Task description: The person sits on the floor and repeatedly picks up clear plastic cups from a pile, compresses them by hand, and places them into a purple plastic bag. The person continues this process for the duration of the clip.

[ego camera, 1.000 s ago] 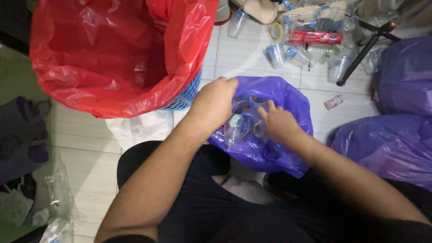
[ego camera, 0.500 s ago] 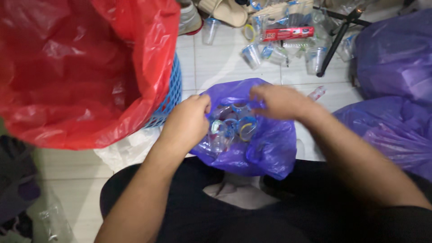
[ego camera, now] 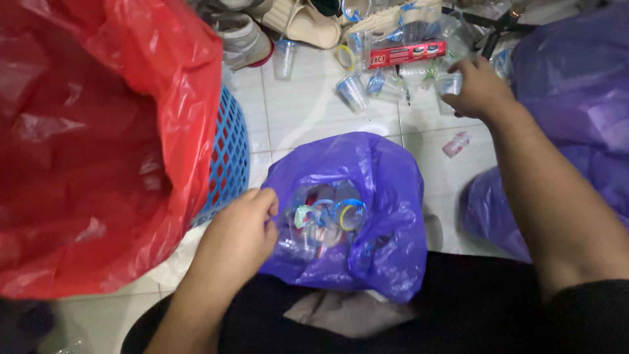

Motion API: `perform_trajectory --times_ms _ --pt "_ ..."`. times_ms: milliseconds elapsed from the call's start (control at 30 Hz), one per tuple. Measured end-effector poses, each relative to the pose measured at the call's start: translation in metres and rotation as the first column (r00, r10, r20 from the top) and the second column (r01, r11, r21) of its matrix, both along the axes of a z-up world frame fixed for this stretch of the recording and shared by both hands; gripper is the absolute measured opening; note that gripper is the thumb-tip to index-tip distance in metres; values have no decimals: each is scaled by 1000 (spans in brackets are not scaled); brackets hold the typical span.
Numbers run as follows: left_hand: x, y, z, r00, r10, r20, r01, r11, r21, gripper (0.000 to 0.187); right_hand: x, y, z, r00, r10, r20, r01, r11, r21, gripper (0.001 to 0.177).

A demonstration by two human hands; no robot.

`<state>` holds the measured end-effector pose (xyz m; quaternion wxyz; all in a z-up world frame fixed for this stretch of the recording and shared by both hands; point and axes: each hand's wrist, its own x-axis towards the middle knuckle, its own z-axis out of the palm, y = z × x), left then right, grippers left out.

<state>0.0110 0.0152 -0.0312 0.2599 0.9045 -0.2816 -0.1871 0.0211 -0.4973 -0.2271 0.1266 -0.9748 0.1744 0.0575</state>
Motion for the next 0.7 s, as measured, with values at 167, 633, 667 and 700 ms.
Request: perform_trajectory --times_ms 167,633,667,700 --pt "6 -3 2 999 16 -44 -12 996 91 16 16 -40 -65 983 -123 -139 118 992 -45 83" --pt "14 -8 -2 991 8 -132 17 982 187 18 19 -53 -154 952 -205 -226 199 979 -49 79" --pt "14 -8 -1 992 10 -129 15 982 191 20 20 -51 -157 954 -209 -215 200 978 -64 75" --pt "14 -9 -1 992 12 -127 13 981 193 22 19 -50 -158 955 -214 -203 202 976 -80 72"
